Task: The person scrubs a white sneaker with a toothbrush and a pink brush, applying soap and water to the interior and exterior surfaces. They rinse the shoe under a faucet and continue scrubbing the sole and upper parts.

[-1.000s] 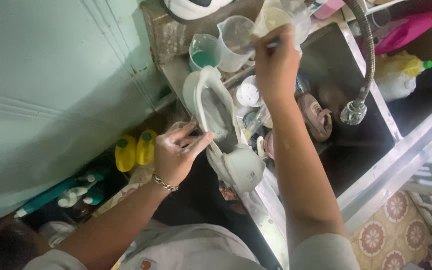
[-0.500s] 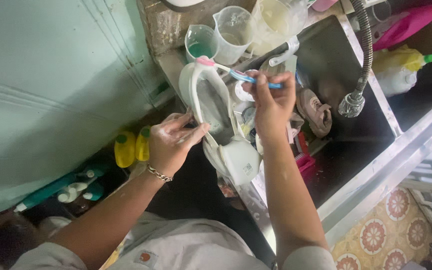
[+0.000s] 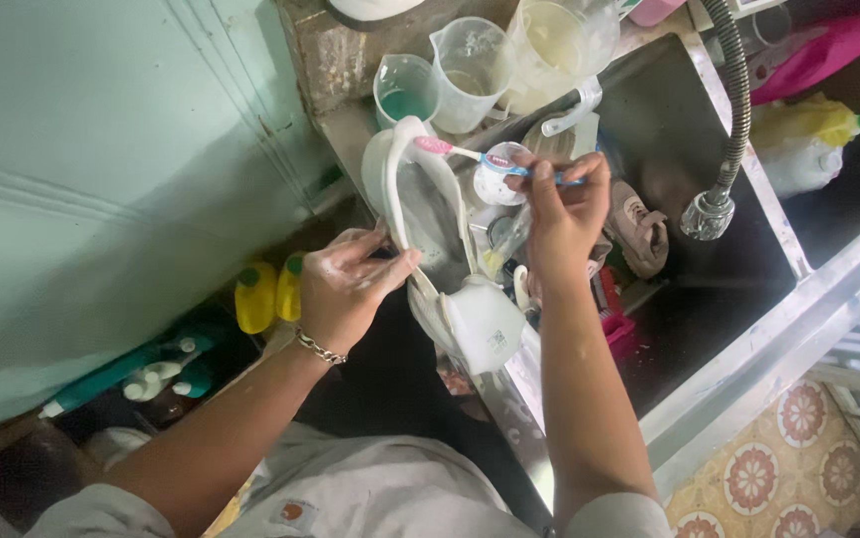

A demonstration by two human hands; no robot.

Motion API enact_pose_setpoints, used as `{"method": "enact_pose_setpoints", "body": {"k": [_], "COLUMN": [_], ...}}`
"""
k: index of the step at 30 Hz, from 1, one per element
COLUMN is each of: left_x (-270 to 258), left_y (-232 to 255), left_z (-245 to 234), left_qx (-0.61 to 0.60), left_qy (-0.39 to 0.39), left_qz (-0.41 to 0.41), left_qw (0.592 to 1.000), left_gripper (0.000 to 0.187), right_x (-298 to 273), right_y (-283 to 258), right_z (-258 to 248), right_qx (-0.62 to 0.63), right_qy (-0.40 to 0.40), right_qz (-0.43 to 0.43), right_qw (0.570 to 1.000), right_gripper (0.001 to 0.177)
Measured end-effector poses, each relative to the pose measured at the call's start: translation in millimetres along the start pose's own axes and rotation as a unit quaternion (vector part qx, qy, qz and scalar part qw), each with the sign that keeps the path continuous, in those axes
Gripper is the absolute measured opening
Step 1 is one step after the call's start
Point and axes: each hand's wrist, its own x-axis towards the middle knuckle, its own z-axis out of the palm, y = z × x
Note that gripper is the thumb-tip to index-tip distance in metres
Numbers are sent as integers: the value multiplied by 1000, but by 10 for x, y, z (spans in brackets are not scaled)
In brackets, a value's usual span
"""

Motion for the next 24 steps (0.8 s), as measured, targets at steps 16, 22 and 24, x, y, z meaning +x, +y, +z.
{"method": "enact_pose_setpoints", "body": {"k": [16,22,24], "left_x": [-111,-96,-117], "left_y": [-237,-119,-36], "left_z": [49,-84,-48], "left_qx": [-89,160,184], "left_qy": [30,-61,-16], "left_qz": [-8,30,30], "left_qw": [996,985,982], "left_gripper": [77,58,41], "right_x": [-389,-1140,-1604], "right_y": [-1100,-1125,-1010], "right_z": [107,-634,-1215], "right_qx": [-415,-287,-37], "right_qy": [-110,193,368], "right_qz": [-240,-238,-84], "right_qw": [871,907,925], "right_gripper": [30,26,21]}}
